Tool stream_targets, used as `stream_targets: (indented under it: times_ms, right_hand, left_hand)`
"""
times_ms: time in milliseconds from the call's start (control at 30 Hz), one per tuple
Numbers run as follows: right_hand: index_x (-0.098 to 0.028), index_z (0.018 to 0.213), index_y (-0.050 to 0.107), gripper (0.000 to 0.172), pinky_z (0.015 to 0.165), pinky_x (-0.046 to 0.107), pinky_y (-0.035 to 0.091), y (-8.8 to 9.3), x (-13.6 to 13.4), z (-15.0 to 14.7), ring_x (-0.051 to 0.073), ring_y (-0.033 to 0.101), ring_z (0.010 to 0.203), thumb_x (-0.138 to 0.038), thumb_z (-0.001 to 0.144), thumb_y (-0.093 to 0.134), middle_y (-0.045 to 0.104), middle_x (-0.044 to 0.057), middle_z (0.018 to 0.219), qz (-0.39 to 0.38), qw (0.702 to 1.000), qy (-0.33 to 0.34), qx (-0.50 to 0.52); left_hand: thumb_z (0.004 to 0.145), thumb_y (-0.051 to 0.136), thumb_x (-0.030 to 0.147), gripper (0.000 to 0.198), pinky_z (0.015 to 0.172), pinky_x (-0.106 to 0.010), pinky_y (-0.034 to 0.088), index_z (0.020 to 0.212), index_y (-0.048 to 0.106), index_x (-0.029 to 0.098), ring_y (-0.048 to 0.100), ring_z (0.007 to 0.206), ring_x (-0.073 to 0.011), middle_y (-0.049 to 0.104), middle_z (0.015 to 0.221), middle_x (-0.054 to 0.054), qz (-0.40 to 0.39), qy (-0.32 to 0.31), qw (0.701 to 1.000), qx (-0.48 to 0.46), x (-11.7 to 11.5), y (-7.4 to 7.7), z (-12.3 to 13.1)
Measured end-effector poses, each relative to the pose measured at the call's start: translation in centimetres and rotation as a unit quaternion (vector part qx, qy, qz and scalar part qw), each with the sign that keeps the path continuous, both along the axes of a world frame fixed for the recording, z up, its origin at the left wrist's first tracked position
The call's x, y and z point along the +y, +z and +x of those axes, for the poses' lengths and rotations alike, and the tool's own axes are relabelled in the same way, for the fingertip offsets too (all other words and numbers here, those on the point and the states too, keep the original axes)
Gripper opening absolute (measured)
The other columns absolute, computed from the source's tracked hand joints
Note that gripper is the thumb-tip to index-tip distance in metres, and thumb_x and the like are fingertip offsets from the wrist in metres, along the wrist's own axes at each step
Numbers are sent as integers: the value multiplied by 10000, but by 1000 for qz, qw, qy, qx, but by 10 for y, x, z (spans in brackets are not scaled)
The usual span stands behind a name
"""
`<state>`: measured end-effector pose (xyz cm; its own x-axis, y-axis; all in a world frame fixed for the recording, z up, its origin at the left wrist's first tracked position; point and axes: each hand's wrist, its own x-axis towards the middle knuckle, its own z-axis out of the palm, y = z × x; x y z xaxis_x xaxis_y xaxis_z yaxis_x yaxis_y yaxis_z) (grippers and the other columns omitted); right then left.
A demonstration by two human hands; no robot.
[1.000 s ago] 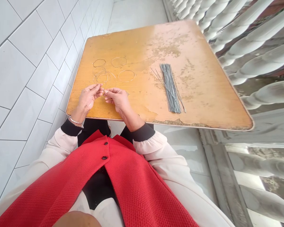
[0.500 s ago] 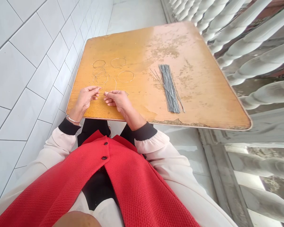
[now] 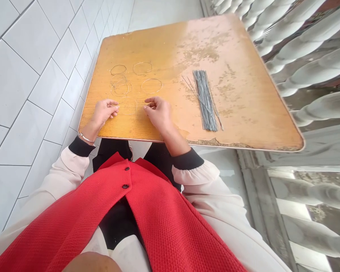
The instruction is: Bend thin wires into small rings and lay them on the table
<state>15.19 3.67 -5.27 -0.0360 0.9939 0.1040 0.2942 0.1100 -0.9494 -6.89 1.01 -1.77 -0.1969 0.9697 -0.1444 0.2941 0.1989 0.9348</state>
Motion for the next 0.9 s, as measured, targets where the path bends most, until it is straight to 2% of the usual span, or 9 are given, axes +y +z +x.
stream_targets:
  times_ms: [67, 167, 267, 367, 433, 533, 667, 767, 900]
  right_hand:
    - [-199, 914, 727, 166, 708, 344, 545, -2, -2, 0, 153, 609, 651, -188, 763, 659, 693, 23, 773, 48, 996, 10, -78]
    - [-188, 952, 778, 226, 820, 406, 546, -2, -9, -4, 205, 652, 771, -193, 803, 608, 725, 88, 917, 108, 978, 35, -177]
    - [-175, 1037, 799, 299, 892, 458, 525, 0, -16, -10, 271, 655, 927, -198, 857, 561, 724, 139, 1049, 169, 949, 83, -252]
    - [-192, 1061, 810, 334, 958, 492, 483, 0, -20, -15, 305, 609, 1024, -214, 915, 510, 709, 149, 1145, 224, 911, 129, -323]
    - [-209, 1060, 816, 364, 953, 494, 470, -1, -22, -16, 306, 585, 1018, -230, 949, 471, 703, 147, 1152, 237, 891, 144, -359]
    - [-225, 1079, 814, 382, 917, 498, 462, -2, -27, -12, 313, 557, 1014, -254, 970, 449, 694, 150, 1153, 240, 877, 138, -393]
    - [-222, 1066, 806, 371, 898, 504, 447, -3, -35, 4, 327, 541, 1024, -266, 970, 450, 691, 153, 1138, 239, 870, 107, -419]
    - [-198, 1073, 795, 370, 902, 523, 435, -4, -35, 21, 343, 535, 1035, -266, 967, 446, 697, 163, 1132, 227, 869, 77, -432]
    - [-164, 1083, 780, 376, 895, 521, 435, -2, -23, 35, 349, 544, 1040, -225, 952, 433, 707, 176, 1140, 211, 869, 47, -445]
  left_hand:
    - [856, 714, 164, 98, 637, -251, 442, 935, 656, 161, 592, 640, -108, 625, 725, 7, 37, 6, 994, 103, -2, 0, -4]
    - [849, 720, 176, 172, 828, -298, 482, 1015, 678, 164, 633, 848, -158, 669, 946, -56, 132, 8, 960, 246, -9, 2, -9]
    - [889, 648, 173, 207, 963, -348, 476, 1091, 692, 182, 630, 1015, -207, 665, 1132, -97, 171, -66, 930, 318, -18, 2, -10]
    - [912, 596, 192, 234, 1053, -419, 453, 1118, 706, 174, 590, 1129, -264, 670, 1173, -117, 176, -158, 886, 399, -27, -3, -8]
    - [924, 550, 180, 252, 1057, -440, 459, 1116, 711, 157, 578, 1145, -279, 670, 1198, -129, 172, -199, 857, 444, -32, -8, -6]
    - [942, 477, 143, 305, 1050, -439, 467, 1148, 702, 125, 580, 1144, -281, 661, 1247, -154, 165, -227, 831, 480, -40, -10, 1]
    - [985, 422, 156, 380, 1053, -454, 449, 1271, 643, 40, 560, 1206, -325, 611, 1356, -216, 130, -262, 808, 511, -46, -1, 20]
    - [1005, 417, 194, 390, 1035, -475, 440, 1276, 636, 18, 543, 1236, -356, 613, 1340, -232, 116, -287, 792, 526, -40, 5, 37]
    - [1001, 413, 186, 363, 985, -480, 447, 1169, 683, 12, 556, 1183, -358, 639, 1245, -248, 137, -296, 783, 529, -21, 2, 59]
